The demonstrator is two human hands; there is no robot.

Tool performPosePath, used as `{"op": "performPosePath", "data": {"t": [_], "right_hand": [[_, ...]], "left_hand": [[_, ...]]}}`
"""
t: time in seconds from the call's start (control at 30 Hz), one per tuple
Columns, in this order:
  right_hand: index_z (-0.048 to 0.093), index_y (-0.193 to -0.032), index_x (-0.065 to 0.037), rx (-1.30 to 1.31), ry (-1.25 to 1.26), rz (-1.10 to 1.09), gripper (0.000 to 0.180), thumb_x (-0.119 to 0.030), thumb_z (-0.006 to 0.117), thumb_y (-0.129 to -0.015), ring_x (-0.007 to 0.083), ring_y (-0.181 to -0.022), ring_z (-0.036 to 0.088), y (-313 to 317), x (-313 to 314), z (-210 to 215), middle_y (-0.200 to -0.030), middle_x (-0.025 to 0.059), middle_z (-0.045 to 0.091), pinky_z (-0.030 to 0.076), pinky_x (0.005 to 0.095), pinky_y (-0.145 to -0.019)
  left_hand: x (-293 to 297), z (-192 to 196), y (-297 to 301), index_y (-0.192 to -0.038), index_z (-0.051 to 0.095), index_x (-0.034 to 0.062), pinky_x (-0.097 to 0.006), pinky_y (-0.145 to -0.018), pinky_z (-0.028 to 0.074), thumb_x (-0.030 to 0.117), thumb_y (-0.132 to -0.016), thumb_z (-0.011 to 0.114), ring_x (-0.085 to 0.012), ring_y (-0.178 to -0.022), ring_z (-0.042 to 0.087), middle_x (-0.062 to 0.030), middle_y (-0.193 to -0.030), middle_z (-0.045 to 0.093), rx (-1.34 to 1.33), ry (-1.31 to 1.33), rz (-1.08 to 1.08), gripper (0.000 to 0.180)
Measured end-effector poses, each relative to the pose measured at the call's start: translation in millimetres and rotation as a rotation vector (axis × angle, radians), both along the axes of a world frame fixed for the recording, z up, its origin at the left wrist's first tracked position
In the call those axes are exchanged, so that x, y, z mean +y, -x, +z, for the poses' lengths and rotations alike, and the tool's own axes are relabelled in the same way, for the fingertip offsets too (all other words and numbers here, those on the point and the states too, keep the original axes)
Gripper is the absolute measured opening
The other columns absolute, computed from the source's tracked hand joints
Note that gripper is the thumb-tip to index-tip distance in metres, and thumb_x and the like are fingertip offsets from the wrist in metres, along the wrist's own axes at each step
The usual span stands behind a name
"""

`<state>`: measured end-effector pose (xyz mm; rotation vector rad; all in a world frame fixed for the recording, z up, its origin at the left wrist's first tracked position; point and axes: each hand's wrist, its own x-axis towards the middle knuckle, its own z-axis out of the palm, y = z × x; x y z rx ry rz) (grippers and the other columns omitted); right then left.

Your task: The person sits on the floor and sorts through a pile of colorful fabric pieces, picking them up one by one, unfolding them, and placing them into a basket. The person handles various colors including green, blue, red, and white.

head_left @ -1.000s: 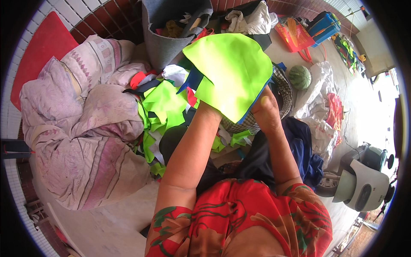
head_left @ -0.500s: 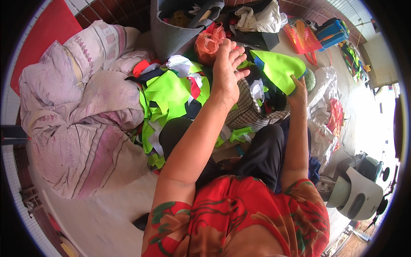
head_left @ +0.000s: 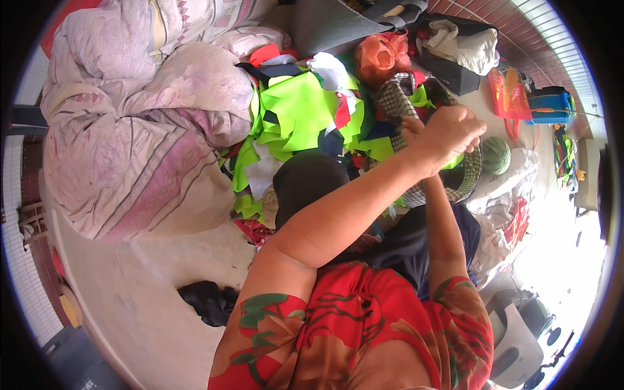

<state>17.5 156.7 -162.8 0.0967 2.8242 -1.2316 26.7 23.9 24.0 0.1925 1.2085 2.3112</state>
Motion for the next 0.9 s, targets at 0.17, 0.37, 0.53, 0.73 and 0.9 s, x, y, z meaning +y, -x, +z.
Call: {"op": "performPosePath", "data": {"t": [0.17, 0.37, 0.53, 0.73, 0.9], "right_hand": [[0.045, -0.130, -0.012, 0.145, -0.084, 0.366, 0.066, -0.008, 0.070, -0.069, 0.0303, -0.113, 0.050, 8, -115, -31, -0.127, 0.0134, 0.049, 0.042, 0.0364, -0.096], [0.017, -0.145, -0.025, 0.239, -0.475, 0.618, 0.098, -0.022, 0.077, -0.067, 0.0314, -0.135, 0.025, 11, -196, -56, -0.147, 0.0127, 0.021, 0.032, 0.0524, -0.099], [0.033, -0.138, -0.026, 0.372, -0.601, 0.656, 0.078, -0.028, 0.073, -0.071, 0.0288, -0.130, 0.032, 27, -221, -59, -0.141, 0.0088, 0.035, 0.031, 0.0514, -0.099], [0.058, -0.117, -0.015, 0.441, -0.218, 0.586, 0.039, -0.021, 0.065, -0.079, 0.0275, -0.104, 0.057, 63, -214, -63, -0.108, 0.0070, 0.062, 0.041, 0.0430, -0.089], [0.060, -0.110, -0.003, -0.215, 0.592, 0.318, 0.029, -0.026, 0.054, -0.092, 0.0104, -0.072, 0.055, 69, -178, -42, -0.081, 0.0031, 0.062, 0.044, 0.0251, -0.065]], "left_hand": [[6, -13, -2, -0.085, 0.059, -0.0013, -0.024, -0.057, 0.044, 0.021, -0.085, 0.059, -0.0094, -0.062, 0.054, -0.0041, -0.072, 0.058, 0.139, 0.053, 0.048, 0.022], [-16, 5, -7, -0.085, 0.057, -0.0029, -0.027, -0.054, 0.043, 0.021, -0.086, 0.057, -0.0095, -0.060, 0.051, -0.0040, -0.067, 0.056, 0.225, 0.161, 0.090, 0.024], [-19, 9, -11, -0.085, 0.056, -0.0042, -0.032, -0.062, 0.046, 0.021, -0.086, 0.057, -0.0182, -0.065, 0.058, -0.0122, -0.071, 0.060, 0.255, 0.242, 0.126, 0.025], [-13, 5, -9, -0.084, 0.058, -0.0039, -0.032, -0.064, 0.047, 0.020, -0.084, 0.058, -0.0205, -0.068, 0.060, -0.0139, -0.073, 0.062, 0.258, 0.262, 0.164, 0.024], [-16, 5, -6, -0.084, 0.060, -0.0015, -0.036, -0.068, 0.048, 0.019, -0.080, 0.060, -0.0267, -0.074, 0.062, -0.0161, -0.078, 0.064, 0.249, 0.248, 0.170, 0.021]]}}
